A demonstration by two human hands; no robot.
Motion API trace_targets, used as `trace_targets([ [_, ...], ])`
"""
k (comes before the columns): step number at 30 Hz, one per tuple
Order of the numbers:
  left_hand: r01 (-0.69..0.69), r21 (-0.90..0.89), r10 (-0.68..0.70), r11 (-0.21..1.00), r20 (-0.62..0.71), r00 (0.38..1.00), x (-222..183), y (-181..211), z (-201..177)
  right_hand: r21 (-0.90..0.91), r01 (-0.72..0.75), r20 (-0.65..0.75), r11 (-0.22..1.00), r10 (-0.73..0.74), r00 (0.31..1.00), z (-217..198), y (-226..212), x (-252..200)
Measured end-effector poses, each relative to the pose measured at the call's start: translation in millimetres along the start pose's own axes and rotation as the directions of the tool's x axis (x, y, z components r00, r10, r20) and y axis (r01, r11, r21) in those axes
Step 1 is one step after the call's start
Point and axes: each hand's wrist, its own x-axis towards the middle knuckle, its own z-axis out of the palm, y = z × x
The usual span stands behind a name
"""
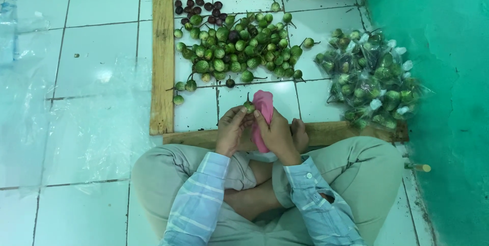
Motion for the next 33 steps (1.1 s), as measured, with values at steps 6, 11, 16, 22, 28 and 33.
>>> trace_targets([
  [6,-0.247,0.342,0.212,0.907,0.136,0.968,-7,-5,10,0.102,-0.041,0.104,0.994,0.03,0.994,10,6,3],
  [11,-0.366,0.435,0.293,0.823,0.226,0.929,-12,-1,18,0.011,-0.133,0.003,0.991,0.133,0.991,4,7,11],
  [16,-0.355,0.456,0.269,0.816,0.245,0.931,-7,-4,16,-0.047,-0.092,-0.102,0.995,0.087,0.991,7,8,13],
  [22,-0.355,0.354,0.301,0.865,0.199,0.933,12,-19,2,0.058,-0.175,-0.061,0.983,0.179,0.982,2,-3,11],
  [28,-0.161,0.223,0.11,0.961,0.222,0.969,20,-31,-6,0.003,-0.036,-0.063,0.999,0.036,0.997,12,7,17],
  [33,-0.17,0.171,0.155,0.971,0.099,0.983,9,-2,4,0.064,-0.004,-0.193,0.998,0.016,0.981,11,22,18],
])
